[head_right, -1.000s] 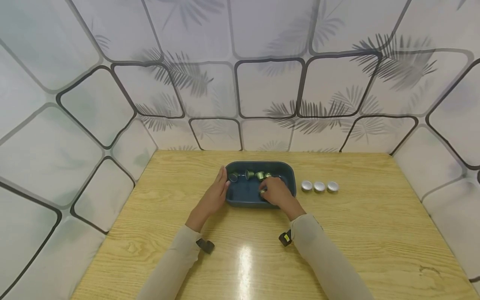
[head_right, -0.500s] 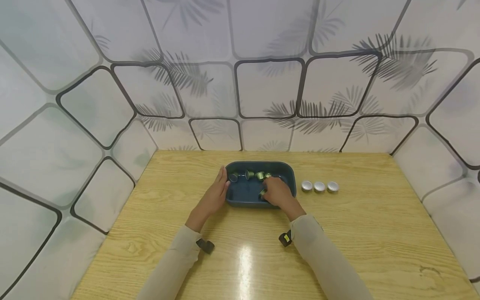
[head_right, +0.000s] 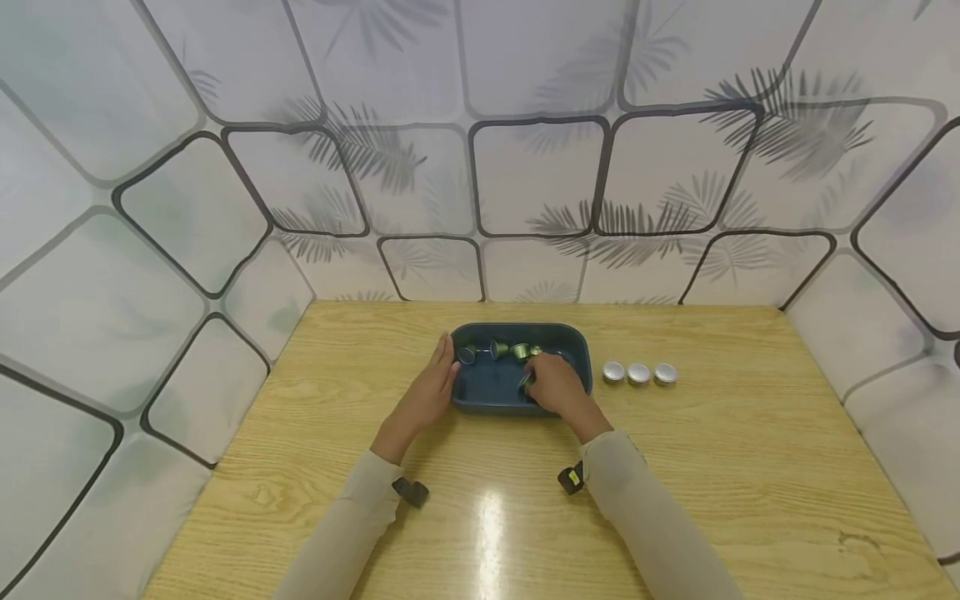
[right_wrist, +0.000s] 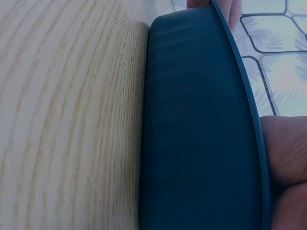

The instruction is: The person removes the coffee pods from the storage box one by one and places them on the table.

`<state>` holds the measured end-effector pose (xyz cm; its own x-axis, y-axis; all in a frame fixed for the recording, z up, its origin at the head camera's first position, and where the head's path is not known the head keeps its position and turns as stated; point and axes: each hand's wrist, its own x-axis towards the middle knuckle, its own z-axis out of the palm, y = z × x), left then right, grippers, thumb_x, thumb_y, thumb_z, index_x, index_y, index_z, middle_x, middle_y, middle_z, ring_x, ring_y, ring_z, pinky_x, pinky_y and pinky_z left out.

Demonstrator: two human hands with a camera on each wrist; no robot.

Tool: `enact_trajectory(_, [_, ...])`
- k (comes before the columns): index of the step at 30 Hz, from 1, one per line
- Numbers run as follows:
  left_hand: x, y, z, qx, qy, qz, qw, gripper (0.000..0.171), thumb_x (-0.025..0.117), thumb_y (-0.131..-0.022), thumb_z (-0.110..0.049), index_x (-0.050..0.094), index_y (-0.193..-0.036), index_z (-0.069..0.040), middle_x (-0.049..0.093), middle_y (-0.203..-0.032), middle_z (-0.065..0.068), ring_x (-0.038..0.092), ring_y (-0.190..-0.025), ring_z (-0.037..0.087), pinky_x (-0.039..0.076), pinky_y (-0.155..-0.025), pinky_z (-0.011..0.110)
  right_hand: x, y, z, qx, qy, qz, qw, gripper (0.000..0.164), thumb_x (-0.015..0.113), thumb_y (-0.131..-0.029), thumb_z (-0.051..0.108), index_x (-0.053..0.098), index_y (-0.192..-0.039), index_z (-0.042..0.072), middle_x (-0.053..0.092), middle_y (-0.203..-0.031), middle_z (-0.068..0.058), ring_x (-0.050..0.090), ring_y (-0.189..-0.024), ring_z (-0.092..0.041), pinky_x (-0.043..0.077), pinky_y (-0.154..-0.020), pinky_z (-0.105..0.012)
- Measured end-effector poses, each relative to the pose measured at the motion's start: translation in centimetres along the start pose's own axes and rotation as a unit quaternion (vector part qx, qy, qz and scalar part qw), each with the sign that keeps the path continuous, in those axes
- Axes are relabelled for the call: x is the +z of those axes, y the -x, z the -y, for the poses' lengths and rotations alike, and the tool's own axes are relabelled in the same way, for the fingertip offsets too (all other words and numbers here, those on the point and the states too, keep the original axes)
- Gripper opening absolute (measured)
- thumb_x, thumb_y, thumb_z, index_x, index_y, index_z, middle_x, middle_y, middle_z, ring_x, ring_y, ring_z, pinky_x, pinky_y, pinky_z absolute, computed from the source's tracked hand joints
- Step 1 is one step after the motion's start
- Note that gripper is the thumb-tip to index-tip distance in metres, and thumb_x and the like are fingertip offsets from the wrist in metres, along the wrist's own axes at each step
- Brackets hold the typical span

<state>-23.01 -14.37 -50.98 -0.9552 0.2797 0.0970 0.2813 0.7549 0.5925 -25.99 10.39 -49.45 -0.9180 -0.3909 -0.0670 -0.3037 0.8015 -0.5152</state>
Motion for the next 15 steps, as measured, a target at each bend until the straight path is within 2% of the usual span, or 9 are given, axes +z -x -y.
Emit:
enact_trajectory(7, [0.07, -0.07, 0.08, 0.002, 0.002, -0.001, 1.0, 0.059, 0.033, -0.114, -0.023, 0.008, -0.159, 0.005, -0.003, -0.168, 0.017, 0.019, -0.153, 0.03, 0.028, -0.12, 0.043, 0.03, 0.14, -0.17, -0.001, -0.001, -0.008, 1.0, 0.031, 0.077, -0.088, 0.006, 0.071, -0.118, -0.001, 0.072, -0.101, -0.01, 0.066, -0.092, -0.028, 0.054, -0.082, -0.048])
enact_trajectory(15, [0.14, -0.14, 0.25, 0.001, -0.003, -0.002, 1.0, 0.059, 0.032, -0.114, -0.023, 0.008, -0.16, 0.005, -0.003, -0.169, 0.016, 0.019, -0.153, 0.029, 0.028, -0.12, 0.042, -0.04, 0.57, -0.4, -0.01, -0.02, -0.04, 0.999, 0.034, 0.078, -0.087, 0.004, 0.07, -0.12, 0.0, 0.072, -0.103, -0.011, 0.066, -0.094, -0.028, 0.054, -0.082, -0.047])
